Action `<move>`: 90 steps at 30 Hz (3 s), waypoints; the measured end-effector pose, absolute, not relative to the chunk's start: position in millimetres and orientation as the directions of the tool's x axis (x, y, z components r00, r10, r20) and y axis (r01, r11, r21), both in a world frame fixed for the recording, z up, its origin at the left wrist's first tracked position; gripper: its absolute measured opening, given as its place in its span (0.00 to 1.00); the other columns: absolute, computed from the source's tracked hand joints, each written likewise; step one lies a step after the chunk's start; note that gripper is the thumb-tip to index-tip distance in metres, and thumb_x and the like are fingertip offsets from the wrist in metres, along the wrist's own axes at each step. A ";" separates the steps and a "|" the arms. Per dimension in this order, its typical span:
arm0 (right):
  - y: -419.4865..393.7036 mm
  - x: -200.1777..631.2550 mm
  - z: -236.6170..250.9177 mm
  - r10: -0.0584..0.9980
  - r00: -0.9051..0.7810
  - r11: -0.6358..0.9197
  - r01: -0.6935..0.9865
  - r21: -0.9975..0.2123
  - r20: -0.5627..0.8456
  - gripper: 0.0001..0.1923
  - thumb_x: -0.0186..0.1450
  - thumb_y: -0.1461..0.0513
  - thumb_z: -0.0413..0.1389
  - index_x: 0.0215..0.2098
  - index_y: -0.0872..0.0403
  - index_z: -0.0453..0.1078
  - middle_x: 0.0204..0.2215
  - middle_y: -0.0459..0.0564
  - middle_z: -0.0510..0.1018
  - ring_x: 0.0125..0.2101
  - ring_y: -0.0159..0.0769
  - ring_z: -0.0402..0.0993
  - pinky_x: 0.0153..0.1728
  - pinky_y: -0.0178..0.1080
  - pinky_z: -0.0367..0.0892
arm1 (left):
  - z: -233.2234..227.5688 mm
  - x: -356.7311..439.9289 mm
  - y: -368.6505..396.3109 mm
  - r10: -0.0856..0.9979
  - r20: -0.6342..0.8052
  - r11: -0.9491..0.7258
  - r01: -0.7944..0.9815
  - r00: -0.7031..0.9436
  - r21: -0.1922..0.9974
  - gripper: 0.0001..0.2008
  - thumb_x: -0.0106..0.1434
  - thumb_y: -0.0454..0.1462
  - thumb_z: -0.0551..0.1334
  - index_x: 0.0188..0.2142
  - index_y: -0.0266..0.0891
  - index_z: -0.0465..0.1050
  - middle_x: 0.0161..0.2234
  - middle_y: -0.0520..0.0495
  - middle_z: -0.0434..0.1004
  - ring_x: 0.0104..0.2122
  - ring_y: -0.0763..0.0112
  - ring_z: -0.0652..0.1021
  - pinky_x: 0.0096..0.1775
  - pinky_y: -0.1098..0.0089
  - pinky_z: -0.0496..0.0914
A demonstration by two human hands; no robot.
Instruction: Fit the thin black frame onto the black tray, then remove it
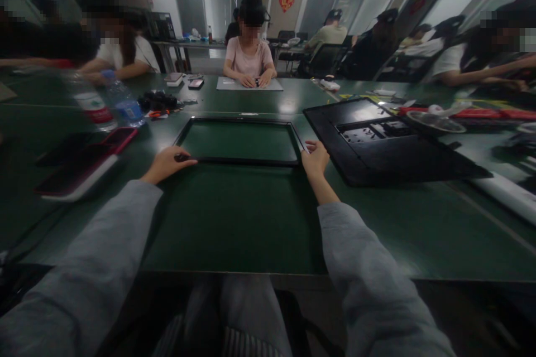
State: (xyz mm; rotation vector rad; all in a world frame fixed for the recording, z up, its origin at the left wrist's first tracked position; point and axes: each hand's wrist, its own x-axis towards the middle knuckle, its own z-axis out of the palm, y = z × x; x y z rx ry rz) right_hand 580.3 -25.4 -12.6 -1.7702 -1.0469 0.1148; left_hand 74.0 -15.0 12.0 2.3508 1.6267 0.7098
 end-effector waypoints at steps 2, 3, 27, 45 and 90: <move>-26.0 579.1 -11.1 0.693 0.618 -0.093 0.587 -0.804 0.371 0.19 0.55 0.67 0.61 0.45 0.54 0.77 0.40 0.55 0.84 0.42 0.46 0.83 0.54 0.50 0.75 | 11.8 74.2 -15.0 0.920 0.270 -0.377 0.825 0.283 0.421 0.24 0.64 0.60 0.68 0.42 0.44 0.81 0.46 0.44 0.83 0.48 0.56 0.79 0.47 0.57 0.72; -26.3 578.5 -10.5 0.693 0.619 -0.095 0.585 -0.805 0.368 0.19 0.55 0.67 0.61 0.45 0.54 0.77 0.40 0.55 0.84 0.42 0.46 0.83 0.53 0.50 0.75 | 11.4 74.2 -14.8 0.921 0.269 -0.377 0.824 0.283 0.424 0.24 0.64 0.60 0.68 0.42 0.44 0.81 0.46 0.44 0.83 0.47 0.56 0.79 0.47 0.57 0.72; -22.8 588.7 -20.4 0.767 0.528 -0.088 0.649 -0.755 0.365 0.16 0.54 0.63 0.58 0.41 0.54 0.79 0.42 0.56 0.85 0.44 0.46 0.81 0.54 0.50 0.74 | 15.0 80.6 -17.6 0.939 0.185 -0.342 0.840 0.290 0.422 0.22 0.65 0.59 0.66 0.44 0.46 0.78 0.55 0.42 0.78 0.57 0.47 0.73 0.58 0.42 0.65; -18.6 592.3 -28.2 0.829 0.421 -0.092 0.753 -0.652 0.370 0.27 0.55 0.64 0.57 0.54 0.52 0.77 0.52 0.56 0.83 0.56 0.49 0.78 0.61 0.54 0.70 | 11.9 78.6 -14.5 0.932 0.205 -0.361 0.829 0.300 0.427 0.22 0.63 0.58 0.67 0.44 0.46 0.78 0.54 0.41 0.78 0.55 0.47 0.73 0.57 0.43 0.65; -16.5 592.7 -30.7 0.771 0.485 -0.075 0.712 -0.698 0.412 0.26 0.52 0.65 0.55 0.50 0.53 0.78 0.40 0.54 0.81 0.46 0.48 0.76 0.55 0.55 0.72 | 9.4 80.1 -14.7 0.946 0.177 -0.324 0.835 0.272 0.445 0.19 0.64 0.56 0.68 0.45 0.48 0.78 0.56 0.42 0.76 0.58 0.44 0.70 0.60 0.39 0.62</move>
